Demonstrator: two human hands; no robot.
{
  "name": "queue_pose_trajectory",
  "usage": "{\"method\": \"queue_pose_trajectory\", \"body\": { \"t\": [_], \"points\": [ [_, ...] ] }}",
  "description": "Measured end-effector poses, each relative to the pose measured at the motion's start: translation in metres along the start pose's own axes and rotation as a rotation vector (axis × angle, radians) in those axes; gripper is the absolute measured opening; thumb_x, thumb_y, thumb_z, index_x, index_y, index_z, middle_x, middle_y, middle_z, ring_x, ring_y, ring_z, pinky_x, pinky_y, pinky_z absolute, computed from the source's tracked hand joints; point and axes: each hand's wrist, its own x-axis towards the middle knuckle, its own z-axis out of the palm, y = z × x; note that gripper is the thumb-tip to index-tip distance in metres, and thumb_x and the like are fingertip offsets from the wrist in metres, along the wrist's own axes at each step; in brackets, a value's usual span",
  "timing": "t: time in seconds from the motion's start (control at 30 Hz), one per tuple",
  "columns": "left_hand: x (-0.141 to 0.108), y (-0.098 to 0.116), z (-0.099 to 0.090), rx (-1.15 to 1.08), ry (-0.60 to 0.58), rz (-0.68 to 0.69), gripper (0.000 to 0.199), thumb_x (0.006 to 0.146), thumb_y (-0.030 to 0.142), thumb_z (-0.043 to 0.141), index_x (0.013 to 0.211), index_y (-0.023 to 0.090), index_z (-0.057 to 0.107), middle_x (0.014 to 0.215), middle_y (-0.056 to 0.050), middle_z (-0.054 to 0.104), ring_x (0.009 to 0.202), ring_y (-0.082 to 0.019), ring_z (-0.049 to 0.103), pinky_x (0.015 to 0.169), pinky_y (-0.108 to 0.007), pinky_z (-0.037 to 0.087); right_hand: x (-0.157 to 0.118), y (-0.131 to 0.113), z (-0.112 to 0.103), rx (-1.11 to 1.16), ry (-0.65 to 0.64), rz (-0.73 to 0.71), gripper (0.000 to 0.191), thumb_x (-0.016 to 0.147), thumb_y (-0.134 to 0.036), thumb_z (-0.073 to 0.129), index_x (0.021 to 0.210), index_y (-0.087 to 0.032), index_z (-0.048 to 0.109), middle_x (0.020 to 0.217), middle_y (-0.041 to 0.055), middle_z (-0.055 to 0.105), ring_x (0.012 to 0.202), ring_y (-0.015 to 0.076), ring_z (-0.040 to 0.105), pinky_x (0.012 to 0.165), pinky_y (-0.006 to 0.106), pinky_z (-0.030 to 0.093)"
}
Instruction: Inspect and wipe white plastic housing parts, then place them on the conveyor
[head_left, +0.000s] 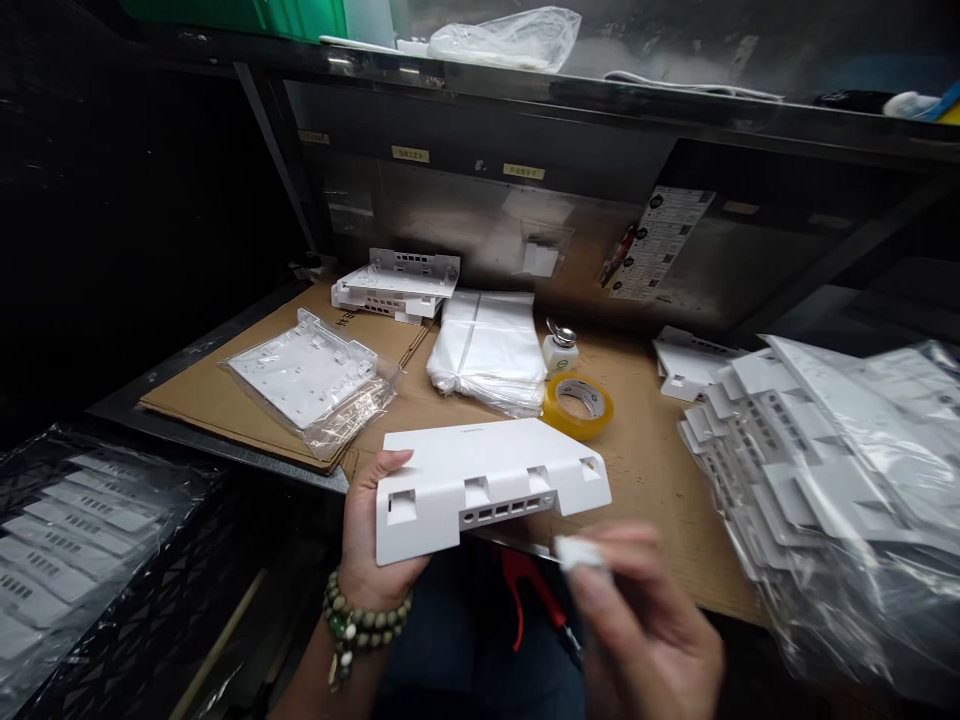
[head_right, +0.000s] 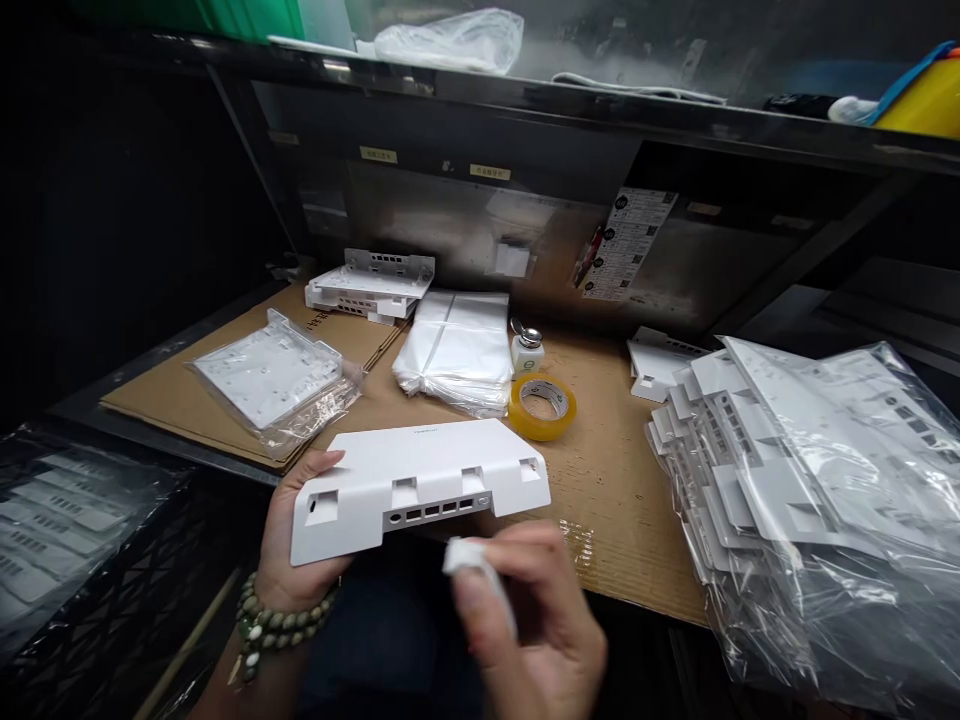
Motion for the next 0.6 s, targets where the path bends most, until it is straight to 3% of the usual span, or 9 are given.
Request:
{"method": "queue_pose_trajectory", "body": {
  "t": [0.1, 0.2, 0.27, 0.4, 0.53, 0.6],
  "points": [
    [0.005, 0.006, -0.001, -0.031, -0.056, -0.018, 0.039, 0.102, 0.035, 0.045, 0.113, 0.010, 0.072, 0.094, -0.017, 0.081, 0.105, -0.033, 0.076, 0.101, -0.047, 0.057, 0.018, 0.014, -0.025, 0.138, 0.309, 0.104, 0.014, 0.079, -0.031, 0.081, 0.084, -0.020, 0.074, 0.080, -0.0007, 0.062, 0.074, 0.0118, 0.059, 0.064, 0.021, 0.046],
    [0.007, 0.008, -0.005, -0.035, -0.240, -0.011, 0.064, 0.099, 0.069, 0.039, 0.123, 0.019, 0.071, 0.108, -0.014, 0.081, 0.124, -0.032, 0.067, 0.108, -0.047, 0.050, 0.029, 0.030, -0.035, 0.240, 0.478, 0.250, 0.022, 0.081, -0.037, 0.081, 0.090, -0.019, 0.071, 0.080, -0.0010, 0.066, 0.077, 0.0129, 0.063, 0.075, 0.025, 0.052],
    [0.005, 0.007, -0.010, 0.014, -0.305, -0.011, 0.073, 0.089, 0.081, 0.045, 0.126, 0.024, 0.070, 0.111, -0.009, 0.081, 0.130, -0.033, 0.063, 0.109, -0.047, 0.048, 0.031, 0.039, -0.035, 0.276, 0.480, 0.351, 0.025, 0.083, -0.040, 0.080, 0.094, -0.019, 0.070, 0.086, 0.0004, 0.070, 0.079, 0.0141, 0.065, 0.074, 0.026, 0.055],
    [-0.001, 0.004, -0.015, 0.081, -0.317, -0.083, 0.078, 0.081, 0.088, 0.048, 0.125, 0.028, 0.072, 0.108, -0.004, 0.082, 0.130, -0.033, 0.062, 0.108, -0.046, 0.048, 0.029, 0.048, -0.029, 0.353, 0.416, 0.561, 0.039, 0.083, -0.049, 0.079, 0.108, -0.020, 0.073, 0.101, 0.0019, 0.075, 0.085, 0.0145, 0.068, 0.072, 0.025, 0.057],
    [-0.002, 0.000, -0.016, 0.076, -0.324, -0.159, 0.094, 0.075, 0.098, 0.034, 0.119, 0.025, 0.075, 0.105, -0.006, 0.082, 0.134, -0.034, 0.059, 0.108, -0.046, 0.048, 0.027, 0.047, -0.025, 0.414, 0.373, 0.630, 0.044, 0.083, -0.053, 0.078, 0.109, -0.018, 0.073, 0.104, 0.0029, 0.076, 0.089, 0.0167, 0.070, 0.073, 0.027, 0.059],
    [0.002, -0.002, -0.018, 0.078, -0.335, -0.142, 0.091, 0.076, 0.096, 0.037, 0.120, 0.026, 0.074, 0.105, -0.005, 0.082, 0.136, -0.033, 0.057, 0.108, -0.044, 0.048, 0.027, 0.046, -0.026, 0.419, 0.363, 0.635, 0.043, 0.083, -0.053, 0.078, 0.107, -0.018, 0.073, 0.100, 0.0019, 0.076, 0.087, 0.0163, 0.070, 0.070, 0.026, 0.059]
  ]
}}
